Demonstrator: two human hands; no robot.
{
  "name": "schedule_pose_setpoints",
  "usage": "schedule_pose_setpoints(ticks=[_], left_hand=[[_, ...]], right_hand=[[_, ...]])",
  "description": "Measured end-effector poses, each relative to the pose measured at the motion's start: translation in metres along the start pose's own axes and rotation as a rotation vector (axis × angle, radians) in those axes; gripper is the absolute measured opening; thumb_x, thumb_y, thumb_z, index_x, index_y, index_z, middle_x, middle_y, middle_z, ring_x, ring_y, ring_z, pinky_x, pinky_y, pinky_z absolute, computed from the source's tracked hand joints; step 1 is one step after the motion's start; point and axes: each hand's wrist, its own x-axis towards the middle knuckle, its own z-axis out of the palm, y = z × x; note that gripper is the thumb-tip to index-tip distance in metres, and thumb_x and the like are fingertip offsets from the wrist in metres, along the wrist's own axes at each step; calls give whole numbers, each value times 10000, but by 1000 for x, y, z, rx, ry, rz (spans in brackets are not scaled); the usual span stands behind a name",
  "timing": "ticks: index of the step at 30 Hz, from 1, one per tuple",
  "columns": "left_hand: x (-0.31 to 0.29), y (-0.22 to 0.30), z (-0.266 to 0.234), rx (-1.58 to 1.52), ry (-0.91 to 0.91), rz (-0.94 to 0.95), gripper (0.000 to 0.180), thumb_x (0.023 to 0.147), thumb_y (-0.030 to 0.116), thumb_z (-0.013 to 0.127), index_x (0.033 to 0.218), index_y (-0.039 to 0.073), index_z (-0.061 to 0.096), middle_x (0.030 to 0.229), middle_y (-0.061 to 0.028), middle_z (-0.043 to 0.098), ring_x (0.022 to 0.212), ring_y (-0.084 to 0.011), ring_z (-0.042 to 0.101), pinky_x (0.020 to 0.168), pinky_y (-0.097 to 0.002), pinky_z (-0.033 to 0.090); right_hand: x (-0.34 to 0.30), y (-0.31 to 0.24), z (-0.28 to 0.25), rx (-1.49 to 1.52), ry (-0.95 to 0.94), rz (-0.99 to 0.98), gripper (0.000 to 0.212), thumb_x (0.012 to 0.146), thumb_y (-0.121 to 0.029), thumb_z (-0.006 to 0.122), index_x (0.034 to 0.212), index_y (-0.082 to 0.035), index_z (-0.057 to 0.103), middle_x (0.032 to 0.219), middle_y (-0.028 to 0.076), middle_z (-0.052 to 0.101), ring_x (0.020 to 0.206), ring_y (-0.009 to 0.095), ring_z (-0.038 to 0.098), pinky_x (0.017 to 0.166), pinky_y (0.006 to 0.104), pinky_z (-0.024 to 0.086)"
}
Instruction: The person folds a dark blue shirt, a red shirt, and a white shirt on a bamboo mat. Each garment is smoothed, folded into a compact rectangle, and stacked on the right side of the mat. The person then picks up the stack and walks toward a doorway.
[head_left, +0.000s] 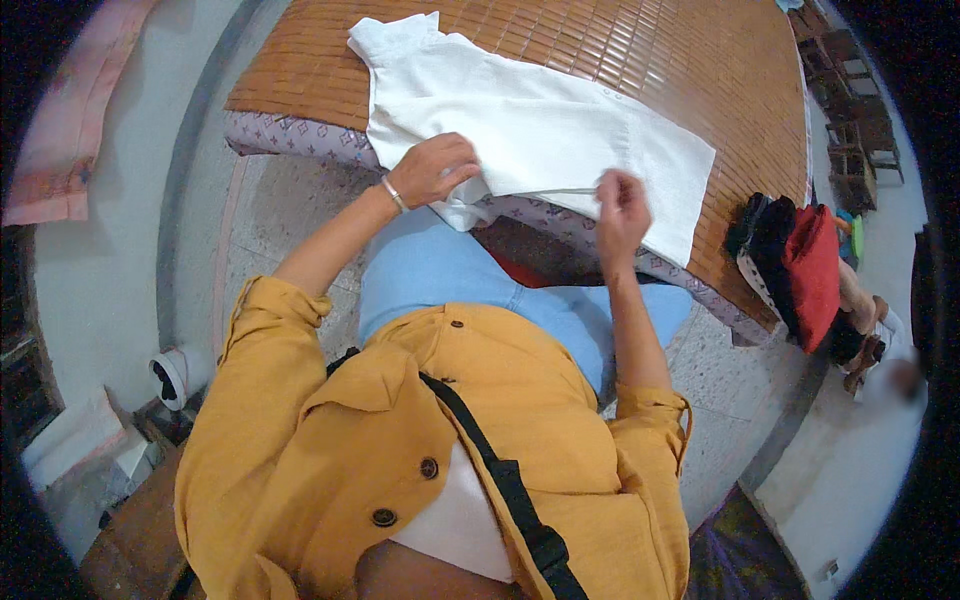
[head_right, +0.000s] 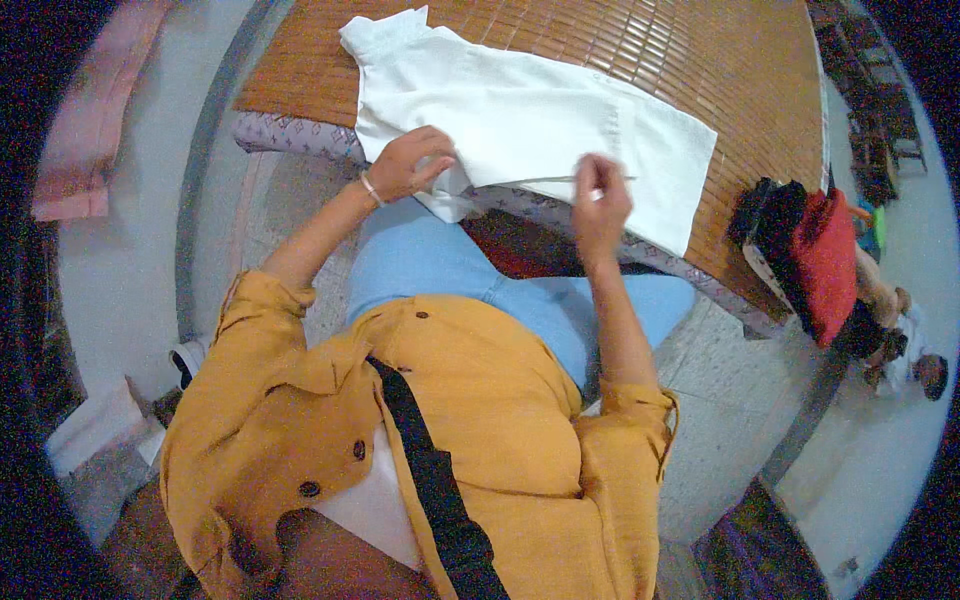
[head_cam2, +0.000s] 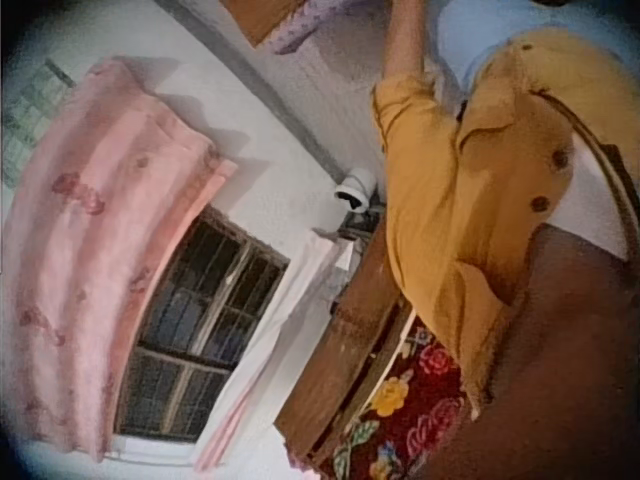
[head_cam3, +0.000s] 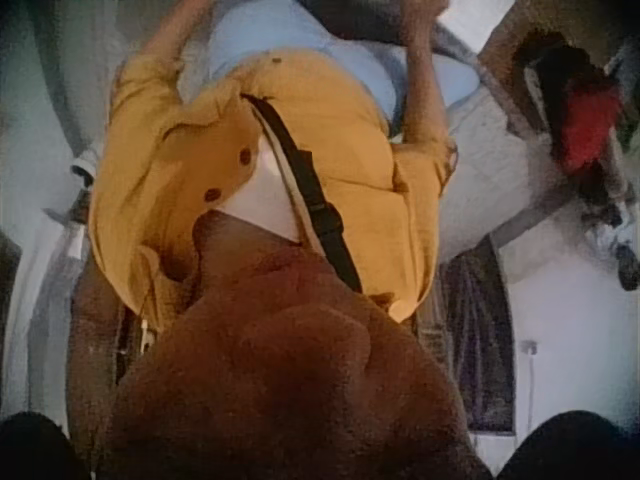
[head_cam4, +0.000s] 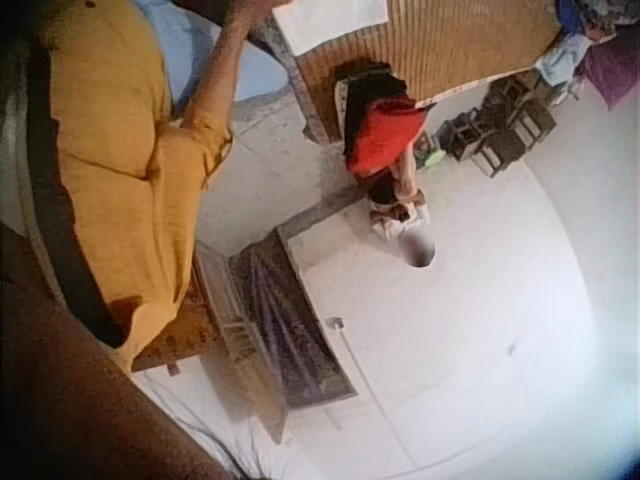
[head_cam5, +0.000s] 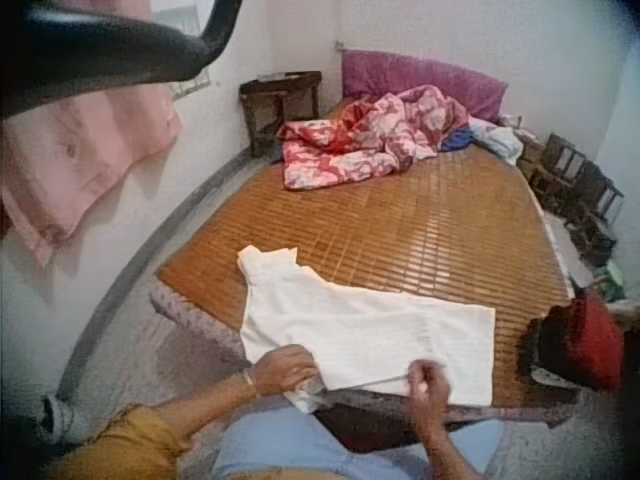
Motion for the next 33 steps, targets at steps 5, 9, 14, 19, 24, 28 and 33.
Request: schedule_pose_setpoints(ticks=[5, 9, 14, 19, 24, 28, 33], left_hand=[[-38, 0, -7, 313, -320, -512, 532, 798, 501, 546, 635, 6, 653, 622, -193, 604, 619, -360, 603, 639, -416, 487], [-57, -25, -5, 308, -202, -860, 664, 746, 606, 524, 745, -46, 652, 777, -252, 623, 712, -374, 622, 661, -427, 491], [-72, -59, 17, 101, 42, -867, 584, 720, 548, 582, 751, -30, 652, 770, -221, 633, 693, -353, 623, 644, -416, 484], [-85, -64, 19, -232, 175, -718, 391, 730, 361, 655, 740, -30, 640, 606, -128, 607, 547, -199, 582, 546, -333, 462], [-79, -42, -16, -804, 164, -811, 254, 817, 232, 615, 650, 42, 588, 558, -14, 535, 491, -94, 497, 452, -232, 395], [-49, -22, -31, -1227, 278, -832, 184, 824, 194, 585, 706, 60, 538, 597, -26, 507, 504, -119, 478, 444, -249, 383], [0, -37, -34, -1519, 289, -594, 196, 881, 179, 517, 890, -11, 564, 724, -60, 575, 634, -146, 549, 597, -273, 477]], right_hand=[[-56, 5, 31, -298, -1030, 56, 326, 797, -210, 601, 1037, 11, 587, 965, 212, 623, 901, 310, 608, 798, 371, 471], [-74, 41, 69, -555, -1106, 165, 455, 800, -191, 568, 1182, 33, 462, 1059, 289, 558, 992, 421, 537, 855, 436, 433], [-81, 61, 109, -481, -899, 117, 281, 782, -202, 571, 944, 27, 594, 972, 268, 588, 908, 413, 572, 805, 472, 457], [-90, 41, 103, -649, -1002, -179, 245, 715, -189, 606, 878, -8, 632, 1028, 222, 570, 950, 367, 550, 776, 438, 472], [-70, -21, 56, -290, -860, -571, 263, 717, -199, 587, 894, -6, 575, 968, 201, 568, 951, 313, 539, 746, 394, 466], [-28, -81, 23, -123, -1114, 163, 278, 801, -254, 569, 937, -13, 544, 751, 237, 561, 693, 344, 559, 692, 397, 445], [58, -96, -4, -24, -945, 211, 131, 819, -182, 635, 856, -66, 589, 692, -17, 574, 602, 40, 498, 504, 183, 376]])
